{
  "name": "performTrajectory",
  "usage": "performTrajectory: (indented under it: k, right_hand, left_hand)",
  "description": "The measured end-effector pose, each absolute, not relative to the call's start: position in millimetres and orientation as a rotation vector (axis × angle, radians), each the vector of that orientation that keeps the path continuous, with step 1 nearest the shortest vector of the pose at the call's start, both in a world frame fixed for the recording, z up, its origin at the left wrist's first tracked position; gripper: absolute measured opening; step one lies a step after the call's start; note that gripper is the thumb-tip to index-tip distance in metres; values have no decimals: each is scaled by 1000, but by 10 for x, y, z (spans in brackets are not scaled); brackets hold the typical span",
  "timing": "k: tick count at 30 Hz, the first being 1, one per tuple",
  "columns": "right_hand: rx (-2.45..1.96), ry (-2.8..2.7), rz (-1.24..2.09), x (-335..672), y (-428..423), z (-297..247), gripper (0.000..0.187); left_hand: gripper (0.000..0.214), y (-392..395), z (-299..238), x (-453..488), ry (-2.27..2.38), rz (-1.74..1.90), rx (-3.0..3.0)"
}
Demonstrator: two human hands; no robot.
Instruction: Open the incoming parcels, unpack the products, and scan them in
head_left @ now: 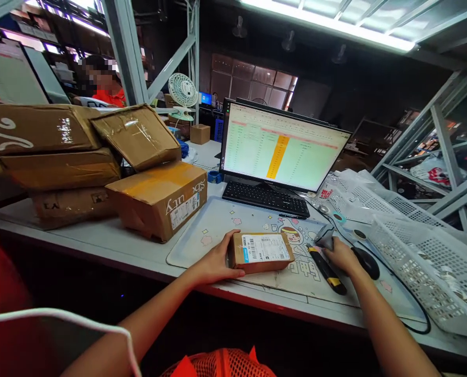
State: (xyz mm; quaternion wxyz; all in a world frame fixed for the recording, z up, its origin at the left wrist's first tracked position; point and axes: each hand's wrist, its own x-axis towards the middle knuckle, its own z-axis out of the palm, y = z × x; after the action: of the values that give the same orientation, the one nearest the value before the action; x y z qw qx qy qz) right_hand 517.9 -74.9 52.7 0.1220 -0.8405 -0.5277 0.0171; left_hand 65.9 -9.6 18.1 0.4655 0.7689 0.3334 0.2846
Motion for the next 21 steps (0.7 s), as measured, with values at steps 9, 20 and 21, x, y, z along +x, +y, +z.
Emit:
performTrajectory:
  k: [9, 20, 21]
  right_hand:
    - [-2401, -1687, -225, 4990, -26, 1044, 52]
    - [-2426, -1900, -64, 4688, 1097, 570, 50]
    - [-2436, -1909, -58, 4698, 1116, 555, 48]
  left_hand:
    - [115, -55, 132, 657, 892, 699, 1894]
    - [116, -8, 47, 647, 942, 794, 1825]
    - [115, -7, 47, 651, 937, 796, 1826]
